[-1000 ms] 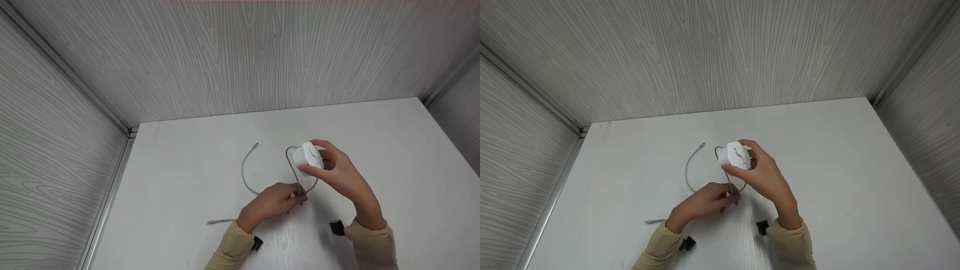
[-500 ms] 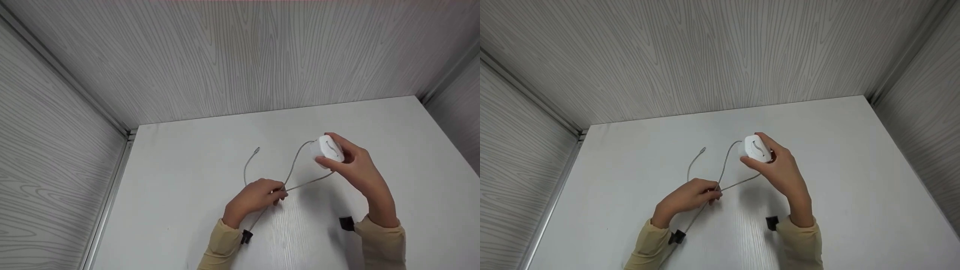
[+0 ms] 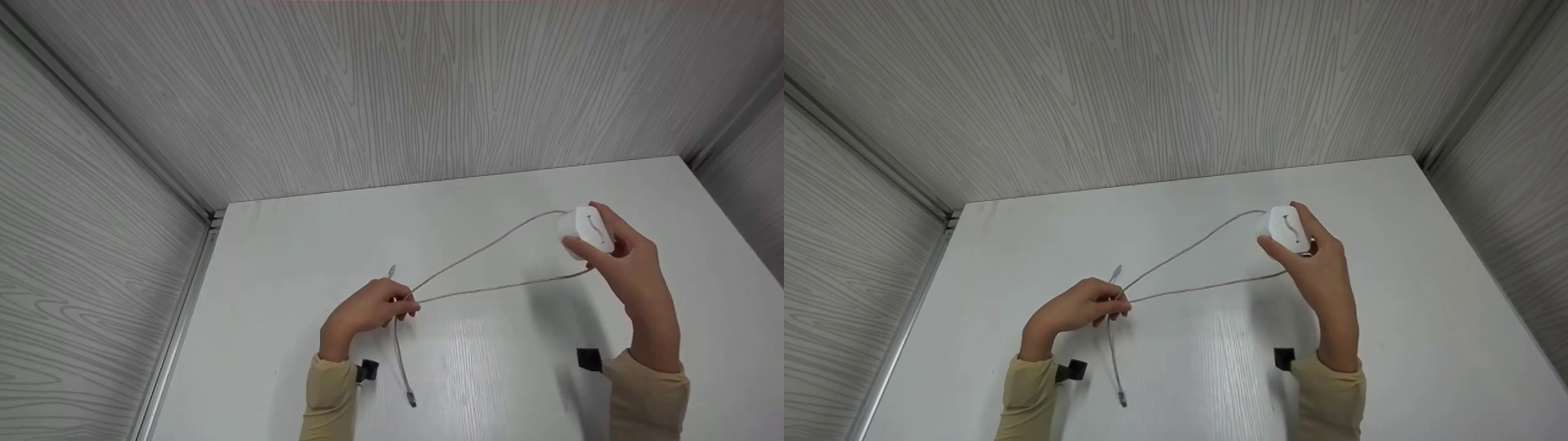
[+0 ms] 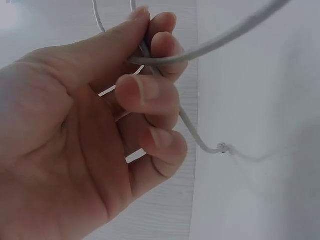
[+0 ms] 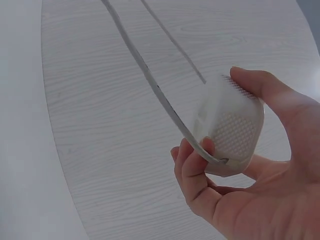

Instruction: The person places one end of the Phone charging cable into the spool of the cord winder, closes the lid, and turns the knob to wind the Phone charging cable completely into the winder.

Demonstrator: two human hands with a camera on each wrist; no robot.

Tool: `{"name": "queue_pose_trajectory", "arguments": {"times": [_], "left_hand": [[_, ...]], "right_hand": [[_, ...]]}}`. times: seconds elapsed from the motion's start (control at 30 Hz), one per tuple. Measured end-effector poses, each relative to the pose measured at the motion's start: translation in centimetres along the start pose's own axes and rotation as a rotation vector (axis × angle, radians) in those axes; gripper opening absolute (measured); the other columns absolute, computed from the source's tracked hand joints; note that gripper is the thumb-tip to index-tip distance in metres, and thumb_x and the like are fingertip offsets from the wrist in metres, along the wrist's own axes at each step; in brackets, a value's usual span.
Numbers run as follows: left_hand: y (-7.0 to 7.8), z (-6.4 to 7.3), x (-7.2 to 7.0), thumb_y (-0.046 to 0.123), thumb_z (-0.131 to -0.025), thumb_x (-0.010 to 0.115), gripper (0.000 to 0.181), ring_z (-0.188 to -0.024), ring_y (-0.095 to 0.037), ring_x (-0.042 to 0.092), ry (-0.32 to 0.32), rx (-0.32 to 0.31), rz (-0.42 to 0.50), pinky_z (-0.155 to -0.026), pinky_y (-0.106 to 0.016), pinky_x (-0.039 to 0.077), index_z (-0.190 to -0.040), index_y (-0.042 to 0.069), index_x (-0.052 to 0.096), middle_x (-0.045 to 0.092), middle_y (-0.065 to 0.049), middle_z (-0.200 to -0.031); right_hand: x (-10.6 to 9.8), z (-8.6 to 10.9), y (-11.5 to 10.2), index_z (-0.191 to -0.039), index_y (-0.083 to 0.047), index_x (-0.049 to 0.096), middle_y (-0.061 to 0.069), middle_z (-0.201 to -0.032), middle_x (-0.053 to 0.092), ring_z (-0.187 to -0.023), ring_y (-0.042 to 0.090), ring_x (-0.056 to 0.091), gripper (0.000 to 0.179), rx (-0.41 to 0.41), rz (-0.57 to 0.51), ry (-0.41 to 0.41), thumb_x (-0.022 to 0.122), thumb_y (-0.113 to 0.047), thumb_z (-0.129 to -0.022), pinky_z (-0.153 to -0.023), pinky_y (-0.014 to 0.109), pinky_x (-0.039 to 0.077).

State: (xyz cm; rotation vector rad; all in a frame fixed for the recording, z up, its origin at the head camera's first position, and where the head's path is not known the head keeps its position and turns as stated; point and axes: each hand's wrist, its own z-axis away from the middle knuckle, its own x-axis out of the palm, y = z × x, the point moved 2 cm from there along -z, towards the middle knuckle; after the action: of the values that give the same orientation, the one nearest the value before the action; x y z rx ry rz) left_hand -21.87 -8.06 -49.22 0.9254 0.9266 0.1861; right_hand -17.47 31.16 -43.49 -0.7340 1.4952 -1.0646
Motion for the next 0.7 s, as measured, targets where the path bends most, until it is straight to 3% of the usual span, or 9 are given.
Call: {"name": "queue_pose_trajectory", "arguments": {"times": [0.2, 0.47, 0.6, 0.7], "left_hand": [[-1.1, 1.5, -1.7, 0.025, -0.104, 0.067, 0.023, -0.056, -0.009, 0.048, 0.050, -0.018, 0.035, -0.060, -0.025, 0.042, -0.101, 0.006, 0.079, 0.065, -0.008, -0.079], [-1.7, 2.4, -2.7, 0.024, -0.104, 0.068, 0.017, -0.054, -0.014, 0.049, 0.037, 0.010, 0.107, -0.059, -0.023, 0.043, -0.096, 0.015, 0.080, 0.061, 0.005, -0.073], [-2.0, 2.7, -2.9, 0.022, -0.103, 0.068, 0.018, -0.055, -0.027, 0.053, 0.034, -0.007, 0.108, -0.058, -0.024, 0.043, -0.098, 0.010, 0.080, 0.062, 0.007, -0.072], [-2.2, 2.8, -3.1, 0.021, -0.103, 0.068, 0.020, -0.055, -0.028, 0.052, 0.019, -0.002, 0.106, -0.059, -0.024, 0.043, -0.100, 0.005, 0.079, 0.063, 0.007, -0.073]], "right_hand": [[-1.3, -0.1, 0.3, -0.162, -0.031, 0.043, -0.020, -0.124, 0.055, -0.101, 0.004, 0.055, 0.074, 0.034, -0.067, 0.103, 0.078, -0.034, -0.097, -0.072, 0.012, 0.051], [-2.1, 0.0, 0.7, -0.157, -0.027, 0.051, -0.013, -0.125, 0.059, -0.100, 0.008, 0.055, 0.075, 0.062, -0.277, 0.199, 0.085, -0.023, -0.090, -0.067, 0.012, 0.050], [-2.5, 0.1, 1.0, -0.156, -0.025, 0.053, -0.009, -0.125, 0.060, -0.101, 0.009, 0.056, 0.075, 0.067, -0.364, 0.256, 0.087, -0.021, -0.088, -0.065, 0.012, 0.050], [-2.9, 0.1, 1.1, -0.155, -0.024, 0.055, -0.008, -0.126, 0.060, -0.100, 0.010, 0.056, 0.075, 0.074, -0.425, 0.304, 0.087, -0.018, -0.087, -0.062, 0.013, 0.050]]}}
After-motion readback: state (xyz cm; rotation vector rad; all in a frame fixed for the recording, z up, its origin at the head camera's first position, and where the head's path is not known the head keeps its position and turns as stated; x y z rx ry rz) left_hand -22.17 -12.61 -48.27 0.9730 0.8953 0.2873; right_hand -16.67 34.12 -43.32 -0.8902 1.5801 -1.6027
